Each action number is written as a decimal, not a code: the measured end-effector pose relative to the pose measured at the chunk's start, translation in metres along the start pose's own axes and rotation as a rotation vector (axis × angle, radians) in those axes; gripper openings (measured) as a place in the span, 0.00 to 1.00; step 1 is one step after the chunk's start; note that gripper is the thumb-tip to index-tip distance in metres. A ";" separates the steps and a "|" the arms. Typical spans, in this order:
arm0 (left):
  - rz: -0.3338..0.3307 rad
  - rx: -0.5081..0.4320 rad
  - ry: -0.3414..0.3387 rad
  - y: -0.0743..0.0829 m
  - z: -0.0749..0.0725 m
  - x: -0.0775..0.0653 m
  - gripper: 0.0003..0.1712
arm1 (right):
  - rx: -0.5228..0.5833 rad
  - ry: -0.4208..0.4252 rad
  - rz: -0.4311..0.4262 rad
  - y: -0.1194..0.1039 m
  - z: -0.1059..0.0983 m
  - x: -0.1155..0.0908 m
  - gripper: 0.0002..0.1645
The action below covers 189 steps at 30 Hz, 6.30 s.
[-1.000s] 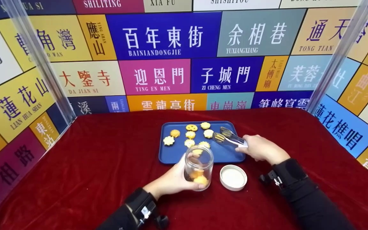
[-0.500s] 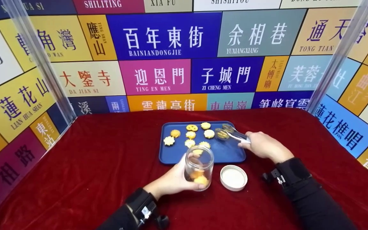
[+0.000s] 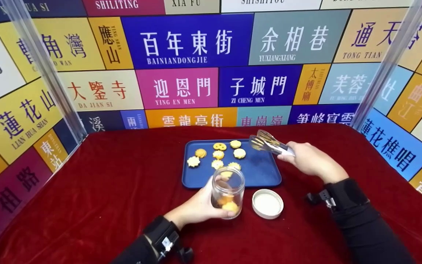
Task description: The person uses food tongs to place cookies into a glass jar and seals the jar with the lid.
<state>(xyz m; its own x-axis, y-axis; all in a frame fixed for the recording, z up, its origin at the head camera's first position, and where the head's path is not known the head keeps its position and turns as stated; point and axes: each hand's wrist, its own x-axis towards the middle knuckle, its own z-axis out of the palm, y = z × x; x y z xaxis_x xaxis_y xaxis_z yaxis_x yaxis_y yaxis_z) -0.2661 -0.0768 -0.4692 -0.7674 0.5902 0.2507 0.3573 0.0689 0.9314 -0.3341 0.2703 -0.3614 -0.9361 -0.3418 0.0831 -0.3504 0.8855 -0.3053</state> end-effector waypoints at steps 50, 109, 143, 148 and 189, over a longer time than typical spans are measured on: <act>-0.017 0.018 0.003 -0.002 -0.001 0.001 0.62 | 0.071 -0.150 -0.333 -0.087 -0.056 -0.063 0.27; -0.020 0.060 0.012 -0.002 -0.002 0.000 0.63 | 0.079 -0.306 -0.380 -0.085 -0.041 -0.053 0.21; -0.022 0.056 0.016 -0.001 -0.002 0.001 0.57 | 0.125 -0.067 -0.180 -0.062 -0.035 -0.034 0.29; -0.033 0.049 0.013 -0.003 -0.002 0.000 0.57 | 0.075 -0.029 -0.120 -0.044 -0.020 -0.019 0.26; -0.025 0.055 0.016 0.000 -0.002 0.000 0.60 | 0.044 -0.028 -0.040 -0.017 0.065 0.019 0.13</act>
<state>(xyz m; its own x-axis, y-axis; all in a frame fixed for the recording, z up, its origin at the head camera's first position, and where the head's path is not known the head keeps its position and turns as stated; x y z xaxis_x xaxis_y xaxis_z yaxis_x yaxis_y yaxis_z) -0.2673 -0.0787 -0.4689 -0.7847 0.5748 0.2320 0.3661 0.1276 0.9218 -0.3436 0.2286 -0.4168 -0.9198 -0.3863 0.0693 -0.3856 0.8563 -0.3435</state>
